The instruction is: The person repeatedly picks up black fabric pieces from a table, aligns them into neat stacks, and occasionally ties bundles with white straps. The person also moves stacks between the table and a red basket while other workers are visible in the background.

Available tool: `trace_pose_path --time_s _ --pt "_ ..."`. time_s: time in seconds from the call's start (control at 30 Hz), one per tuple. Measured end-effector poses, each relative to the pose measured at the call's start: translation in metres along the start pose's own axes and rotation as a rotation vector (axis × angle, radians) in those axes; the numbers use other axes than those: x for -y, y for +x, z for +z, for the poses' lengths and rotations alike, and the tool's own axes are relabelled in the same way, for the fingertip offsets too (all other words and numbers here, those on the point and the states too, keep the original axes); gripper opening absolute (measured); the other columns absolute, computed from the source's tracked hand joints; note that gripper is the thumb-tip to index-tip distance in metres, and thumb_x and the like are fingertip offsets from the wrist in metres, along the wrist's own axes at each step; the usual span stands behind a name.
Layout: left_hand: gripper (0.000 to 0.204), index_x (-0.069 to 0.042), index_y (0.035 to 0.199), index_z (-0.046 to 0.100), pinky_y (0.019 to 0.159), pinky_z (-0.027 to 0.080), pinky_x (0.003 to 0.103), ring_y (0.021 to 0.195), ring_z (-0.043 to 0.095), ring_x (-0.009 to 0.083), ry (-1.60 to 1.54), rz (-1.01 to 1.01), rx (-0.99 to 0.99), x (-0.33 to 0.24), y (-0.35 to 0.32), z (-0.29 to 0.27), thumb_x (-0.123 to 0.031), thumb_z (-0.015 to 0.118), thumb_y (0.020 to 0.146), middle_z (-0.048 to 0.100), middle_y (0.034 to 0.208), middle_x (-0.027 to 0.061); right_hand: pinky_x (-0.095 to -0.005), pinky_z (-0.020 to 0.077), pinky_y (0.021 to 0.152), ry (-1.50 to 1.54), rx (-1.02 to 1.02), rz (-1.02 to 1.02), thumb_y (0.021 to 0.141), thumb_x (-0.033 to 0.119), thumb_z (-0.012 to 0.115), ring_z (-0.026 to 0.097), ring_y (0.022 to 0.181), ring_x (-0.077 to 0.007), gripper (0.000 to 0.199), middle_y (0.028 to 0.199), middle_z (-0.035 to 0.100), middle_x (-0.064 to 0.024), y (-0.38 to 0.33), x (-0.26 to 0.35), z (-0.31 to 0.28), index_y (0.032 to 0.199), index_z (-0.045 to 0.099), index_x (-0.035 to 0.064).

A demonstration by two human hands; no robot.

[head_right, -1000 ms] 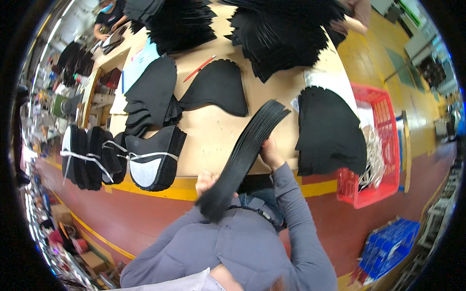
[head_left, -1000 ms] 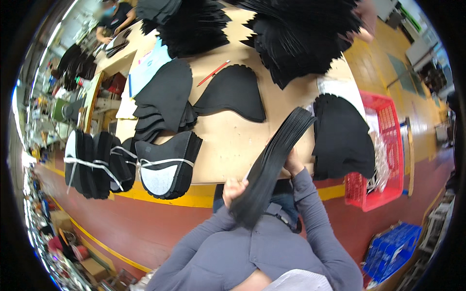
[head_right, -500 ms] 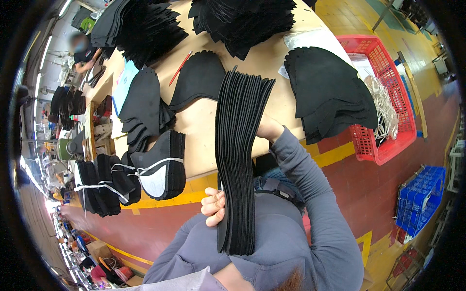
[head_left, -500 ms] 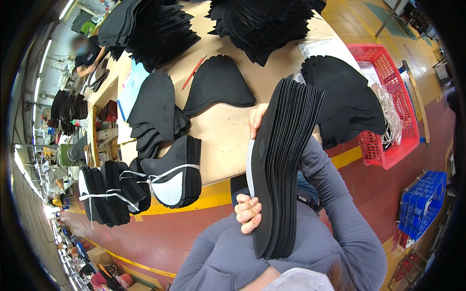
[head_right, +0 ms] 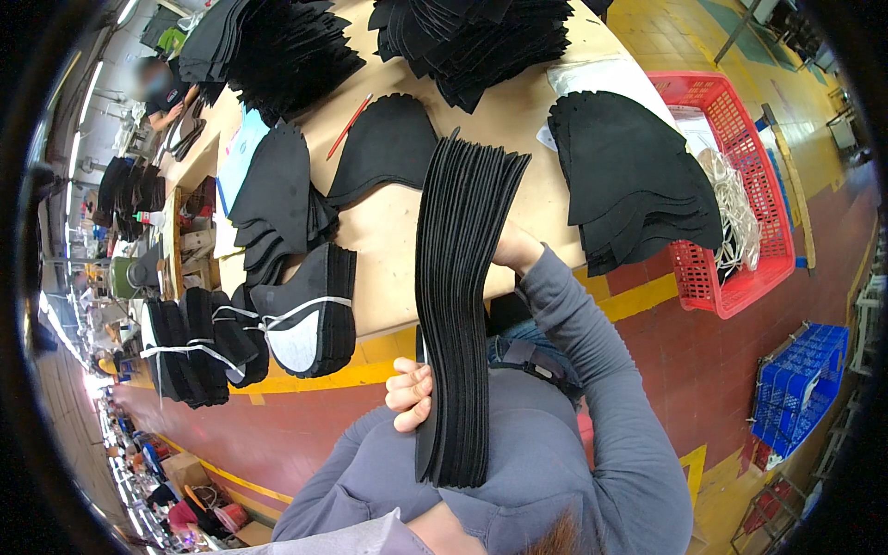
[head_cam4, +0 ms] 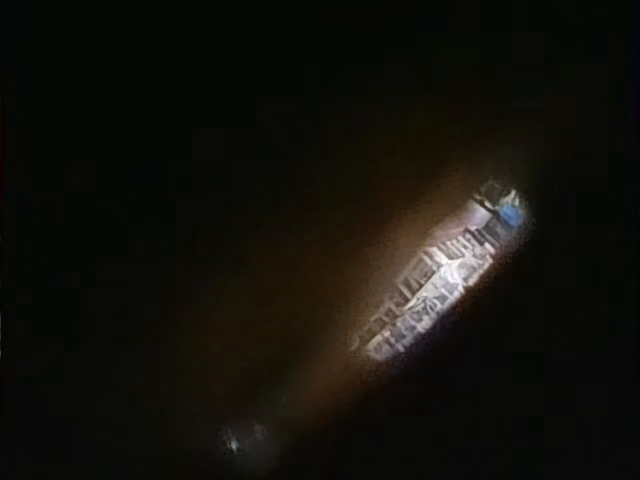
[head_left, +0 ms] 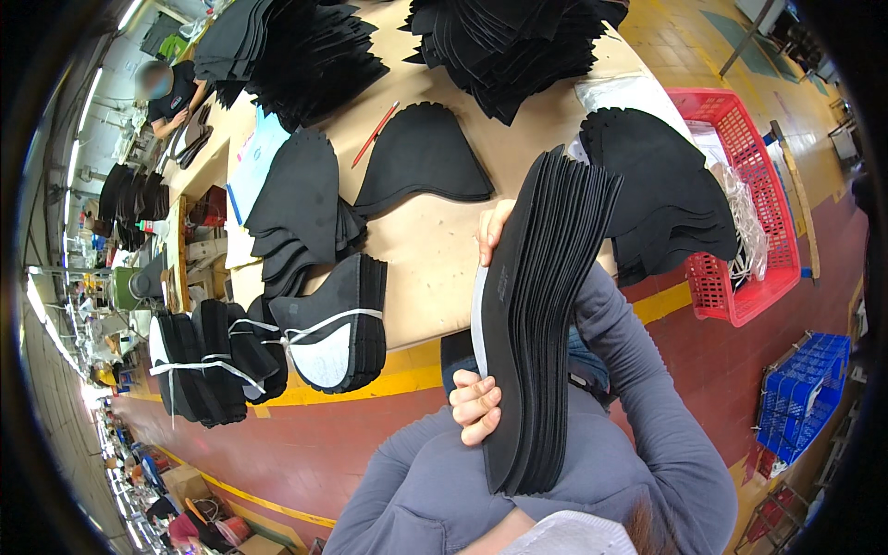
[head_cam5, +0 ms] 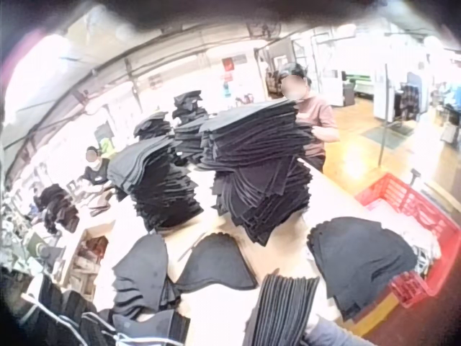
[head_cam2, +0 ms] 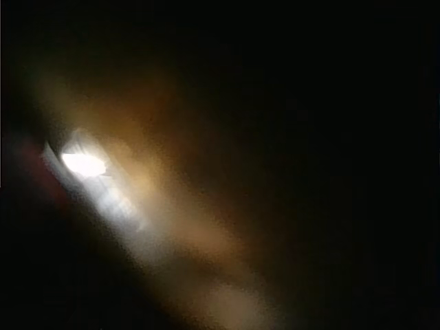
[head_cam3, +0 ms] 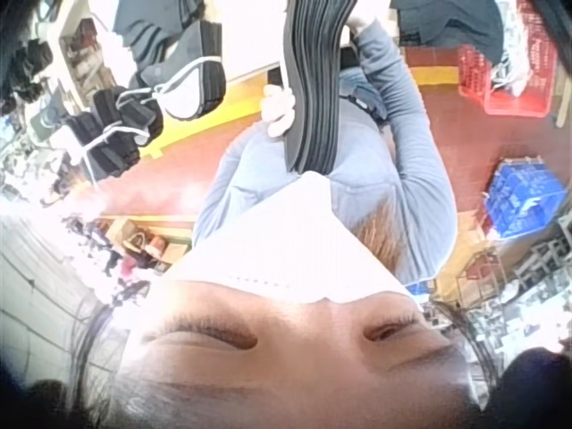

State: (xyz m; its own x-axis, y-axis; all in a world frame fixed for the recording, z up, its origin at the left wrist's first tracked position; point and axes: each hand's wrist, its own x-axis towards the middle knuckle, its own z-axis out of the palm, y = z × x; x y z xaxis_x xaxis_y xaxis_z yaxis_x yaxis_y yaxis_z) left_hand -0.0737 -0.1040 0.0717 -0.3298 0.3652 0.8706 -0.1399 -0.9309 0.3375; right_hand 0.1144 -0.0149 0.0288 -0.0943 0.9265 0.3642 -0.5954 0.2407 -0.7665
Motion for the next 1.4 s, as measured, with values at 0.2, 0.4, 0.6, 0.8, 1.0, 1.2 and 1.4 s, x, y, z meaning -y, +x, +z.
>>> trace_pose_path --time_s 0.2,0.4,0.6,0.8,1.0,1.2,1.4 --pt "0.017 -0.011 0.092 0.054 0.063 0.039 0.034 0.077 0.058 0.0219 -0.004 0.024 -0.001 0.004 0.006 0.004 -0.027 0.05 0.095 0.061 0.083 0.0091 -0.0318 0.0527 0.079 -0.115 -0.019 0.028 0.085 0.009 0.069 0.063 0.087 -0.0167 0.027 0.095 0.068 -0.008 0.01 0.007 0.012 0.11 0.064 -0.0006" --pt "0.062 -0.003 0.119 0.062 0.077 0.05 0.038 0.086 0.062 0.0279 -0.523 -0.607 1.158 0.066 0.098 -0.026 -0.055 0.063 0.085 0.064 0.098 0.0119 -0.0297 0.05 0.072 -0.033 0.013 -0.069 0.091 0.029 0.065 0.06 0.079 -0.0177 0.026 0.083 0.061 -0.0078 0.005 0.009 -0.007 0.09 0.056 0.0045" --pt "0.047 -0.002 0.118 0.06 0.069 0.047 0.02 0.085 0.053 0.0064 -0.16 -1.351 0.682 0.088 0.089 0.024 -0.017 0.08 0.078 0.058 0.105 0.0035 -0.0276 0.0499 0.074 0.252 -0.103 0.048 0.092 0.031 0.062 0.059 0.087 -0.0151 0.024 0.086 0.059 -0.0051 -0.009 -0.029 -0.018 0.092 0.056 0.0082" --pt "0.061 -0.006 0.114 0.06 0.06 0.041 0.021 0.067 0.038 0.0065 0.106 -1.325 0.779 0.085 0.077 0.058 -0.028 0.09 0.066 0.05 0.094 0.0006 -0.031 0.0579 0.067 0.56 -0.353 0.284 0.091 0.025 0.063 0.063 0.085 -0.0206 0.02 0.092 0.057 -0.0065 -0.024 -0.018 -0.009 0.097 0.056 0.007" --pt "0.065 -0.005 0.117 0.058 0.056 0.041 0.018 0.066 0.039 0.0062 0.133 -1.387 0.881 0.083 0.086 0.063 -0.028 0.089 0.065 0.05 0.093 0.0036 -0.0311 0.06 0.06 0.688 -0.309 0.41 0.09 0.022 0.064 0.066 0.073 -0.0226 0.022 0.088 0.06 -0.0097 -0.015 -0.016 -0.007 0.099 0.057 0.004" --pt "0.049 0.005 0.113 0.057 0.059 0.042 0.017 0.072 0.049 0.0047 0.194 -1.275 0.931 0.085 0.086 0.064 -0.018 0.075 0.073 0.056 0.102 0.0059 -0.0231 0.0575 0.066 0.524 -0.327 0.344 0.087 0.018 0.07 0.066 0.081 -0.0114 0.022 0.094 0.066 -0.0053 -0.017 -0.009 -0.01 0.103 0.064 0.0034" --pt "0.03 0.006 0.101 0.059 0.069 0.041 0.019 0.079 0.052 0.0073 0.054 -1.311 0.724 0.086 0.08 0.065 -0.008 0.072 0.077 0.058 0.102 0.0073 -0.0256 0.0559 0.074 0.47 -0.312 0.364 0.086 0.025 0.071 0.065 0.089 -0.0129 0.035 0.102 0.066 -0.0061 -0.016 -0.023 -0.016 0.112 0.061 0.0026"
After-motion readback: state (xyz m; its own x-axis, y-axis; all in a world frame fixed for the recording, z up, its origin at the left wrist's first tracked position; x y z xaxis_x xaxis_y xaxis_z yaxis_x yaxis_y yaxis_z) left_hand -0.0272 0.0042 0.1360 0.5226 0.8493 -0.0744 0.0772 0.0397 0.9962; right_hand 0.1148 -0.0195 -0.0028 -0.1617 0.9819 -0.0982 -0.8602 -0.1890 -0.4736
